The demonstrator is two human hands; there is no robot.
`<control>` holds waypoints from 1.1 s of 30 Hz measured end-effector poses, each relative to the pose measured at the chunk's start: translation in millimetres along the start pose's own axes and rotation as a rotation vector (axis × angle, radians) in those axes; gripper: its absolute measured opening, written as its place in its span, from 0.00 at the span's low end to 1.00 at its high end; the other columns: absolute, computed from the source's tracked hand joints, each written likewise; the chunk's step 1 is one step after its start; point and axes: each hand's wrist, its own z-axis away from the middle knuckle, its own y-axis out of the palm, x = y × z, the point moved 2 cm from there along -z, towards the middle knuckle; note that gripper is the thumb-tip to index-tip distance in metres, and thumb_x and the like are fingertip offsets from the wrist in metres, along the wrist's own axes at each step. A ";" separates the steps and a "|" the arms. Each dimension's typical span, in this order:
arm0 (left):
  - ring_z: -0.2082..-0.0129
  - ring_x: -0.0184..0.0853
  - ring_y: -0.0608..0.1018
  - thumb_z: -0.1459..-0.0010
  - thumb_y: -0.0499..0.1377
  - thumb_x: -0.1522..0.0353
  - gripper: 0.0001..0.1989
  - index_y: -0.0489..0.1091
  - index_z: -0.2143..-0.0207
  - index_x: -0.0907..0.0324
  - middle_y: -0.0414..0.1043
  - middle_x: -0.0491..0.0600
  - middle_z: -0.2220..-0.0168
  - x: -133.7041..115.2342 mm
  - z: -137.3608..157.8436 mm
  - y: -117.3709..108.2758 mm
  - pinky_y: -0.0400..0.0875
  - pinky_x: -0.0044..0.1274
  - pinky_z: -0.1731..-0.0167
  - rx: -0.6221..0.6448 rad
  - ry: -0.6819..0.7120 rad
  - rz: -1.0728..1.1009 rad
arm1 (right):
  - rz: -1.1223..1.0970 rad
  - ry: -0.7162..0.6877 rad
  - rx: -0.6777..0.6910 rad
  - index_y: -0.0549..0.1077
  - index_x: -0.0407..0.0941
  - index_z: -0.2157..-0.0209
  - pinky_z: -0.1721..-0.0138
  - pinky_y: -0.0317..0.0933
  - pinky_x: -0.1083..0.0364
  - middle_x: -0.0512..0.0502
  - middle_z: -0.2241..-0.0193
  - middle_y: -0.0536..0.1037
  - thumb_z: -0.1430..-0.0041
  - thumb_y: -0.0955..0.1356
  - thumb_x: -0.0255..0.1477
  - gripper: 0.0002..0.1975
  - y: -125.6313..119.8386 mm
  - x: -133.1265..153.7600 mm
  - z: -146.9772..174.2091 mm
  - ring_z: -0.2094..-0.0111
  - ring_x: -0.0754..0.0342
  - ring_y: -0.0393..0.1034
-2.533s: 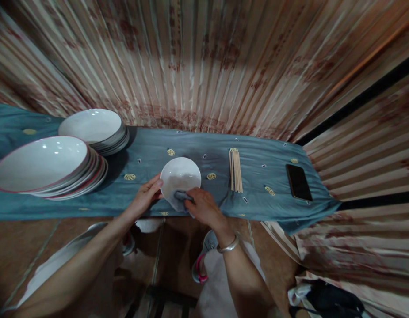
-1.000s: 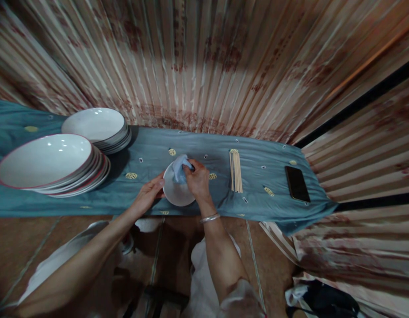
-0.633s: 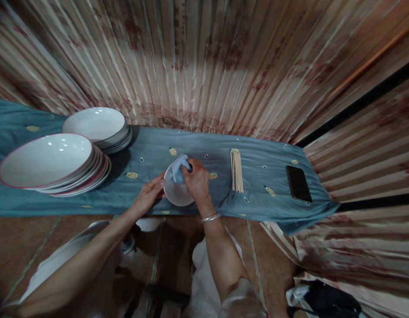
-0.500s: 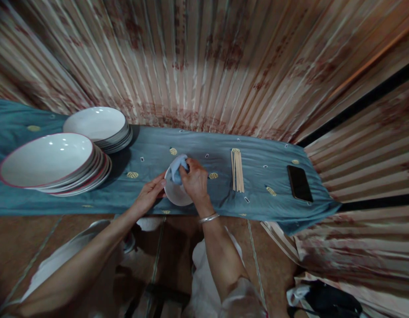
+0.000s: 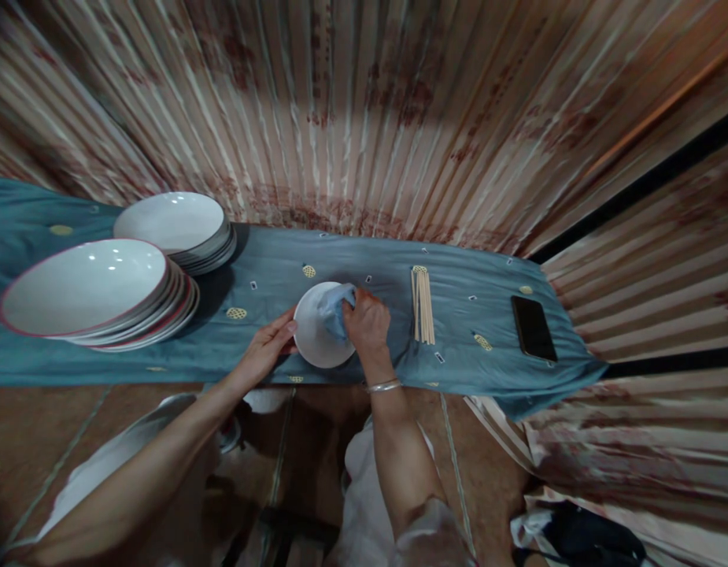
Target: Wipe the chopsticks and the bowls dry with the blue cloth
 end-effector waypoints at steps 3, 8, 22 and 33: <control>0.64 0.38 0.81 0.52 0.63 0.49 0.42 0.63 0.39 0.62 0.81 0.51 0.62 0.5 -1.0 0.4 0.77 0.28 0.62 -0.004 -0.003 0.000 | 0.129 0.014 0.096 0.74 0.42 0.63 0.63 0.62 0.53 0.36 0.67 0.79 0.38 0.64 0.33 0.10 -1.0 -3.5 6.0 0.63 0.46 0.75; 0.64 0.39 0.81 0.52 0.62 0.48 0.44 0.62 0.38 0.63 0.81 0.52 0.62 2.7 -1.1 1.8 0.77 0.29 0.63 -0.009 0.001 0.015 | 0.235 0.011 0.254 0.74 0.42 0.61 0.62 0.61 0.55 0.38 0.64 0.80 0.38 0.64 0.29 0.09 -7.9 -4.2 19.8 0.61 0.48 0.75; 0.68 0.35 0.81 0.46 0.62 0.54 0.38 0.61 0.37 0.61 0.81 0.50 0.63 4.7 -1.1 2.3 0.77 0.27 0.64 -0.047 -0.032 0.068 | -0.279 -0.245 0.523 0.75 0.43 0.52 0.49 0.61 0.55 0.43 0.53 0.79 0.42 0.65 0.22 0.17 -17.0 -3.3 60.1 0.52 0.51 0.73; 0.51 0.44 0.77 0.50 0.61 0.46 0.39 0.69 0.43 0.63 0.79 0.54 0.55 2.6 1.4 -0.7 0.72 0.31 0.51 -0.116 0.116 -0.089 | -0.756 -0.250 0.347 0.78 0.43 0.66 0.65 0.59 0.59 0.49 0.70 0.78 0.39 0.67 0.35 0.10 -10.0 26.9 62.8 0.69 0.56 0.70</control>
